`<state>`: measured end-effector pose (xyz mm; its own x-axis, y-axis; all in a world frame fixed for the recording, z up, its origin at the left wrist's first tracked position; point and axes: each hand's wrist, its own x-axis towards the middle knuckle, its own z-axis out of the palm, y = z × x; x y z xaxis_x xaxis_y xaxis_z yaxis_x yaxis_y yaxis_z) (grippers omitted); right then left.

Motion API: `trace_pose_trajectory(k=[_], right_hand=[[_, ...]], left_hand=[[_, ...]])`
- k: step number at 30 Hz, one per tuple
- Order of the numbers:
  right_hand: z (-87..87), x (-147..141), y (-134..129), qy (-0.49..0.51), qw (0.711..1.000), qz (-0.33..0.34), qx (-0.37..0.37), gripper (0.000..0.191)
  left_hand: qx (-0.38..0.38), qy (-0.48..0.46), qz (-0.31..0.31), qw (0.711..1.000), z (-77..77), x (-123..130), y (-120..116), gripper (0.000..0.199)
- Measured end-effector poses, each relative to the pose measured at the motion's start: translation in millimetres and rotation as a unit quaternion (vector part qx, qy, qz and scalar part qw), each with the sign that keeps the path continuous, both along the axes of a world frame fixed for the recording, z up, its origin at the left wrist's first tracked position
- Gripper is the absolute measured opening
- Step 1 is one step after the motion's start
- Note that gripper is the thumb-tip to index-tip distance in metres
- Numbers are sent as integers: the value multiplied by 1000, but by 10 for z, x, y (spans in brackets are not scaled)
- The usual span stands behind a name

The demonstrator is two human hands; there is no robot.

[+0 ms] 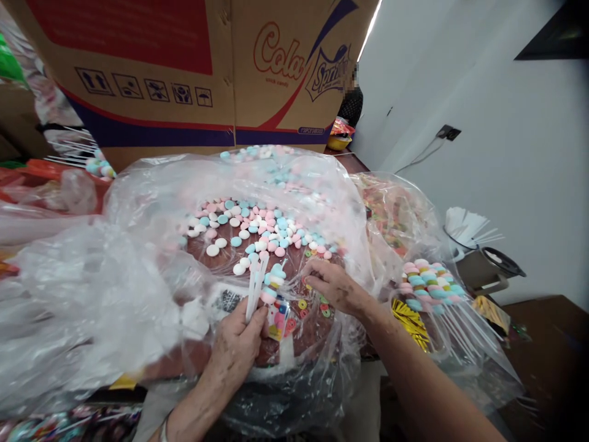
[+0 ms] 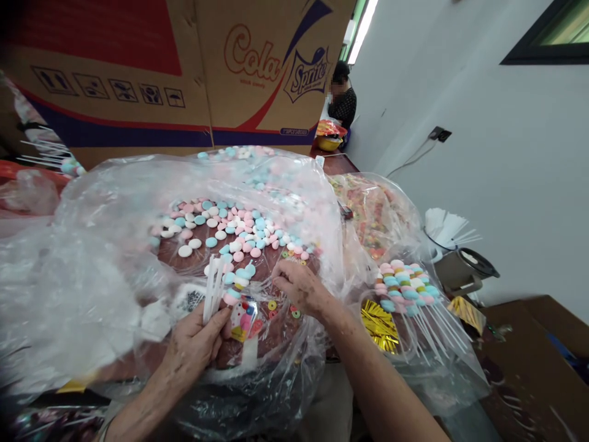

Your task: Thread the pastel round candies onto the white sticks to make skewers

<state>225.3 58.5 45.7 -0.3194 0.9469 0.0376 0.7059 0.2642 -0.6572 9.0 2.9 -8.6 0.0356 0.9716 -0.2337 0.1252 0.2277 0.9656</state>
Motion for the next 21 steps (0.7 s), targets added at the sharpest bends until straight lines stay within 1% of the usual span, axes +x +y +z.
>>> trace_pose_trajectory(k=[3,6,8,11,13,15,18,21], right_hand=[[63,9,-46,-1,1000,20,4,17],[131,58,-100,-47,999,10,14,17],[141,65,-159,-83,996,31,14,18],[71,-7,-273,-161,984,71,33,18],[-17,-79,-337,-225,970,78,54,16],[-104,-125,-369,-264,958,85,72,16],[-176,-113,-368,-263,956,102,85,20],[-171,-56,-365,-235,964,86,87,20]], left_hand=[[5,1,4,1000,10,3,3,26],[-3,8,-1,1000,23,2,2,26],[-7,9,-1,1000,32,1,-1,26],[-1,8,0,1000,51,3,-7,26],[5,17,0,1000,67,6,-10,24],[8,19,-1,1000,83,10,-10,23],[1,-2,-2,1000,91,14,-8,22],[-2,-10,-3,1000,77,11,-8,24]])
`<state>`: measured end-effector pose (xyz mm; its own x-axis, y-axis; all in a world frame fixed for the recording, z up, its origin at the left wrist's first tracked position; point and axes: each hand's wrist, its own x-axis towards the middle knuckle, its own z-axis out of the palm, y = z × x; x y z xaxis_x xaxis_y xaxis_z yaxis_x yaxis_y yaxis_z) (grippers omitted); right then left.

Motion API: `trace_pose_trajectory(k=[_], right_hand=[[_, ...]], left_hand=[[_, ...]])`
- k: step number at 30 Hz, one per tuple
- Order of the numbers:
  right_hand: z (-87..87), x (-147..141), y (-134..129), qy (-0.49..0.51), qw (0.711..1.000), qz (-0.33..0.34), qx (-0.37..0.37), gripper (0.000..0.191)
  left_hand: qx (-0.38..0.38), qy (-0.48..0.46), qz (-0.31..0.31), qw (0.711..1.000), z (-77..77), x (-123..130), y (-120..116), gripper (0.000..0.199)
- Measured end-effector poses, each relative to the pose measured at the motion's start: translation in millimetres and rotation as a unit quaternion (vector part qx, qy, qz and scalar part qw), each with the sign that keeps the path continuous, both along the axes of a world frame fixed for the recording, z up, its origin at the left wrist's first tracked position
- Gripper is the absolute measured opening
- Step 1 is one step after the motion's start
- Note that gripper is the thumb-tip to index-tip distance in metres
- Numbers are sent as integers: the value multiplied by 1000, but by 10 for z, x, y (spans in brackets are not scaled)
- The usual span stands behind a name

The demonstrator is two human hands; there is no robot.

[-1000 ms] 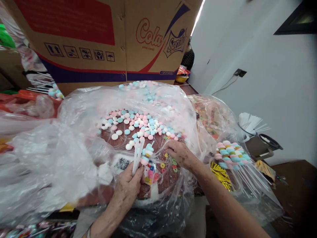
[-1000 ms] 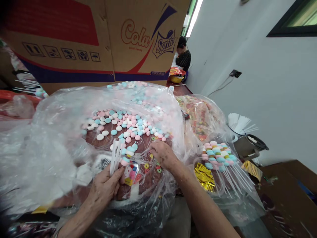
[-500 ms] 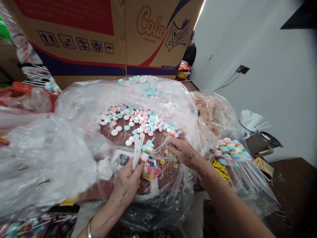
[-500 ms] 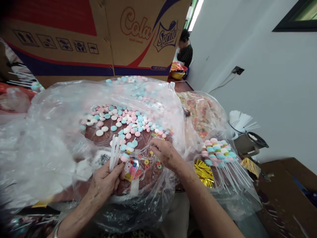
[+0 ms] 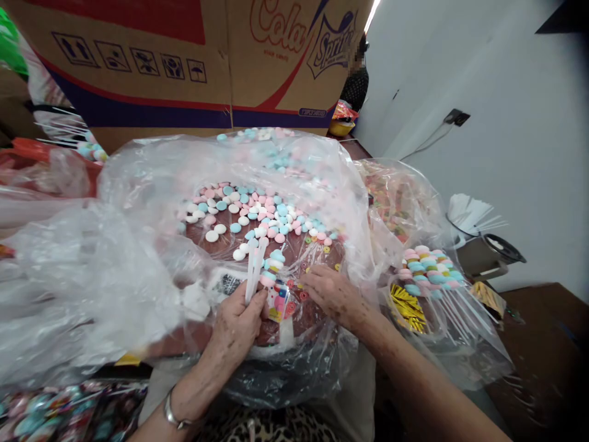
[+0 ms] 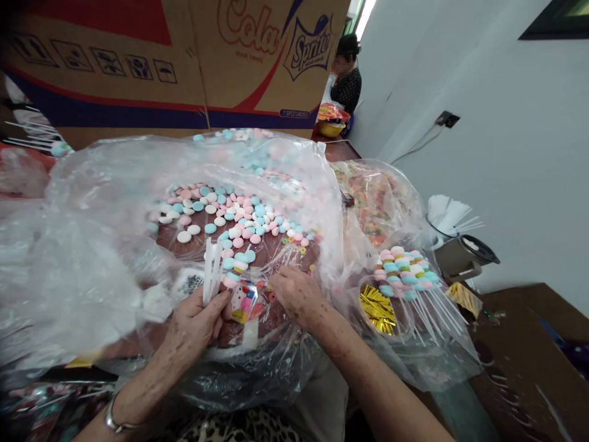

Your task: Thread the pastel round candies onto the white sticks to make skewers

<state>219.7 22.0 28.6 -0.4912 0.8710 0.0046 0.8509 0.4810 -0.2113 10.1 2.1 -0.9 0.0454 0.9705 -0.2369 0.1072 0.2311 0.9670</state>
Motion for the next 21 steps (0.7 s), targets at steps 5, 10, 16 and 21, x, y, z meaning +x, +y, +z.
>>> trace_pose_trajectory(k=[5,10,16,21], right_hand=[[36,27,-54,-18,1000,15,-16,16],[53,-32,-83,-62,998,26,-17,14],[36,-133,-157,-126,990,39,53,8],[24,-196,-260,-142,985,53,79,14]], left_hand=[[0,-10,0,1000,-35,-3,-4,25],[4,-16,-4,1000,-43,-4,-5,24],[-5,-23,-1,1000,-5,-4,-9,21],[6,-5,8,1000,5,4,1,22]])
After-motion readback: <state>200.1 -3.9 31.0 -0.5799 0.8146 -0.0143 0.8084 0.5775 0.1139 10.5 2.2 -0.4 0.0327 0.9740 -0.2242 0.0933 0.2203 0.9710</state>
